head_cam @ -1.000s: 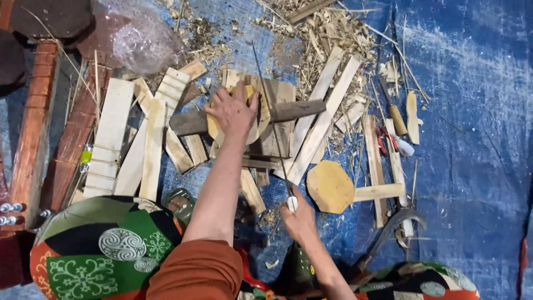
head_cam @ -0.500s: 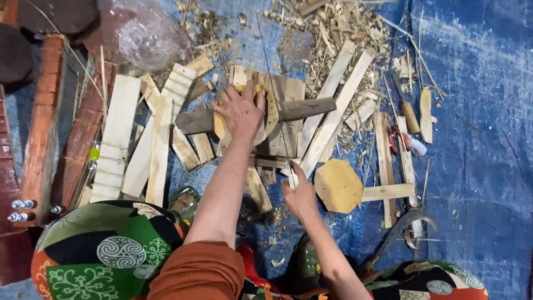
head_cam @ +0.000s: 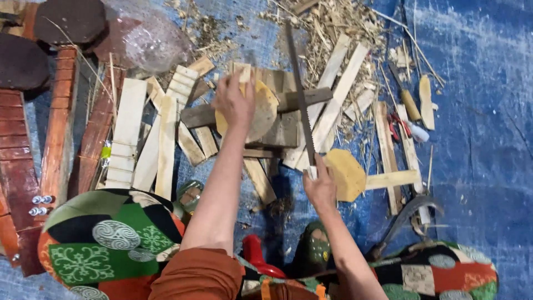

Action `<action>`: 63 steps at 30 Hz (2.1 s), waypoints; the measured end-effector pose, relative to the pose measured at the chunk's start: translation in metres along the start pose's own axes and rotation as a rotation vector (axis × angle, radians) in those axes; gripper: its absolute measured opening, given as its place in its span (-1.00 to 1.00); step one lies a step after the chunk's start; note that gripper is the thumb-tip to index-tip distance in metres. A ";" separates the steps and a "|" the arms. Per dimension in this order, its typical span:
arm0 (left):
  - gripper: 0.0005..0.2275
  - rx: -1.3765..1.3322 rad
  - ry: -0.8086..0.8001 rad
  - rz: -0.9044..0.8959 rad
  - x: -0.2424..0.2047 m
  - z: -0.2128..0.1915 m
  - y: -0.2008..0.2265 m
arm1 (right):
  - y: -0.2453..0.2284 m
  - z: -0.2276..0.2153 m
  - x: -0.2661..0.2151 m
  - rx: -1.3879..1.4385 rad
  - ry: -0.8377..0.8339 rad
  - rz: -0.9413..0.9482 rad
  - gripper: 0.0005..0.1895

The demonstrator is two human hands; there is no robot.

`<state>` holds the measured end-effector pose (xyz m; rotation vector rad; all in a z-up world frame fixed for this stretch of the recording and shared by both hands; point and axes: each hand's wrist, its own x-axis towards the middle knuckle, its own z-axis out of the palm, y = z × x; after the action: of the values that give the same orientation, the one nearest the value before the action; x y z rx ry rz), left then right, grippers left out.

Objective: The person uses a hand saw to cut a circular wooden component that is held in a wooden jig on the floor.

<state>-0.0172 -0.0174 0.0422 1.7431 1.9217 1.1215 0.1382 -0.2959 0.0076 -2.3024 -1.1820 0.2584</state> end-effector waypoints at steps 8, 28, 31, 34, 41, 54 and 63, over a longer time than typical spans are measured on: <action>-0.82 -1.390 -0.163 0.446 0.038 -0.212 0.140 | 0.021 0.034 -0.013 -0.018 -0.159 -0.177 -0.06; -0.22 0.260 -0.335 -0.373 -0.003 -0.044 -0.014 | -0.079 -0.062 -0.018 0.421 -0.309 0.386 -0.27; -0.20 0.268 -0.229 -0.340 0.002 -0.067 -0.019 | -0.064 -0.051 -0.018 0.400 -0.280 0.400 -0.29; -0.17 0.359 -0.116 -0.585 0.006 -0.054 -0.069 | -0.055 -0.048 -0.019 0.423 -0.267 0.419 -0.29; -0.48 -0.190 0.022 -0.679 0.001 -0.032 -0.158 | -0.062 -0.055 -0.020 0.395 -0.291 0.422 -0.30; -0.39 0.456 -0.002 -0.400 -0.031 -0.075 -0.087 | -0.094 -0.087 -0.029 0.405 -0.432 0.382 -0.29; -0.32 0.318 -0.296 -0.189 -0.030 -0.062 -0.028 | -0.078 -0.074 -0.025 0.342 -0.485 0.425 -0.29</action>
<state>-0.0729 -0.0652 0.0542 1.7164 2.1012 0.4805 0.0981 -0.3063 0.1101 -2.2126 -0.7530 1.1344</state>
